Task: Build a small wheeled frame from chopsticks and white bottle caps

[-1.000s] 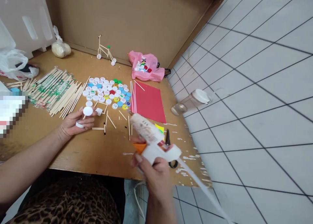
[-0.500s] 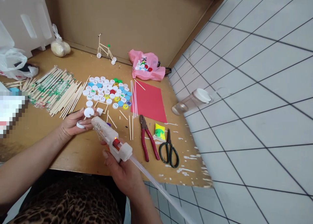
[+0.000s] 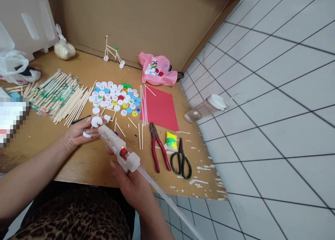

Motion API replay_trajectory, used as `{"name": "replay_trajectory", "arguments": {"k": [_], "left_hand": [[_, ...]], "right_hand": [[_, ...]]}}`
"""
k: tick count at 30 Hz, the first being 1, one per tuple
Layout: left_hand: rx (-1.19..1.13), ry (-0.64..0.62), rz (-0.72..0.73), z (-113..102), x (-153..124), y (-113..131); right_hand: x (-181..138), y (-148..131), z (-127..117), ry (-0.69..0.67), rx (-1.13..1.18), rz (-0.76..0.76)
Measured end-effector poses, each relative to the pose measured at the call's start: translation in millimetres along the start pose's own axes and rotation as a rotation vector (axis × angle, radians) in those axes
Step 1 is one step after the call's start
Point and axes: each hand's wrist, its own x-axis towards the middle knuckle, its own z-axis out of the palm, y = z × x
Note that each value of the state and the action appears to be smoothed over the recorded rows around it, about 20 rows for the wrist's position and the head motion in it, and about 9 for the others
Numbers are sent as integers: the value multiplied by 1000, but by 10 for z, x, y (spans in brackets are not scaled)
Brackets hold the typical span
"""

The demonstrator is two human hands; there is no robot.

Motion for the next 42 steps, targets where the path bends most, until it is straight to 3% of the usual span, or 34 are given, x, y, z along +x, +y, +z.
{"name": "replay_trajectory", "arguments": {"k": [9, 20, 31, 42], "left_hand": [[31, 28, 39, -60, 10, -16], [85, 54, 96, -65, 23, -11], [161, 87, 112, -52, 33, -16], [187, 116, 104, -79, 31, -22]], "right_hand": [[-46, 49, 21, 13, -41, 53], [-33, -122, -44, -48, 29, 101], [-64, 87, 32, 12, 30, 84], [-38, -47, -20, -35, 57, 149]]}}
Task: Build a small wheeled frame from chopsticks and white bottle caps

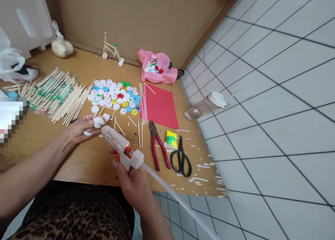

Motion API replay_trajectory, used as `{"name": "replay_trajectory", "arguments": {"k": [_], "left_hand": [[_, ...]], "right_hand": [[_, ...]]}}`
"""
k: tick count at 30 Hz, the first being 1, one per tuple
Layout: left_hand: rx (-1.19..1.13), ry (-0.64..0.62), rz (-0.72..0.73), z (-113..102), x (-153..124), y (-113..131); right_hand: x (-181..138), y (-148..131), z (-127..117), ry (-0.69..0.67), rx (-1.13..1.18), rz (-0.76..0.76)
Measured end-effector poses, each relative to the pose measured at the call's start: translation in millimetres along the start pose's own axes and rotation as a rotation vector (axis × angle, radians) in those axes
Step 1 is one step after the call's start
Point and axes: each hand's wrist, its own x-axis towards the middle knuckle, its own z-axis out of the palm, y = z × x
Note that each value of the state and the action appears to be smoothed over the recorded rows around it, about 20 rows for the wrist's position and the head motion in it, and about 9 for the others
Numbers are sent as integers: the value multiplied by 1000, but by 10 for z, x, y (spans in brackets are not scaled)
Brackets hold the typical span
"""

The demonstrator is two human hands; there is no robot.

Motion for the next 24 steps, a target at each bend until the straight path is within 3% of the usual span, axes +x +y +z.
{"name": "replay_trajectory", "arguments": {"k": [24], "left_hand": [[2, 77, -10, -7, 7, -24]], "right_hand": [[41, -11, -19, 29, 67, 59]]}}
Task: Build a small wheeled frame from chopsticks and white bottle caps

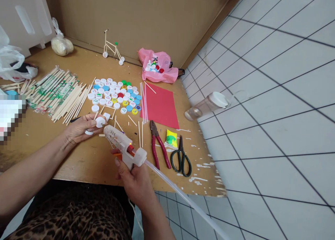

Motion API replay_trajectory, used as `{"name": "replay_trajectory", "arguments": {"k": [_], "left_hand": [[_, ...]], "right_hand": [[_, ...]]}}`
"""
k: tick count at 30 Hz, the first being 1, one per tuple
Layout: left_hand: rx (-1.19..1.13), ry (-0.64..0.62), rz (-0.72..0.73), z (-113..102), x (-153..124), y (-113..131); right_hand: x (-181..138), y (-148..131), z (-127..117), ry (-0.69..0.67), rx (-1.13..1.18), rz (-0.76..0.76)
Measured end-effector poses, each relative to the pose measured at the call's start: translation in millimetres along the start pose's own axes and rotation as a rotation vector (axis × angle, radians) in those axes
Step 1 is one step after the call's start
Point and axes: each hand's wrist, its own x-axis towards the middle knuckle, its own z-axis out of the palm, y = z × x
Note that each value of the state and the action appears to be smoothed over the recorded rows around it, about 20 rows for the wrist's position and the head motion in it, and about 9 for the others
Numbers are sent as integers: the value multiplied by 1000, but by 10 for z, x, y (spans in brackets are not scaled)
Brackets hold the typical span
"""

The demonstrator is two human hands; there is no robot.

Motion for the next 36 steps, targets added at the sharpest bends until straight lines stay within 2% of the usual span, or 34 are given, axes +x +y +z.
{"name": "replay_trajectory", "arguments": {"k": [6, 36], "left_hand": [[15, 23, -13, 23, 1, 8], [14, -1, -28, 14, 1, -4]], "right_hand": [[-14, -87, -26, -25, -2, 50], [-13, -46, -10, -20, 29, 68]]}}
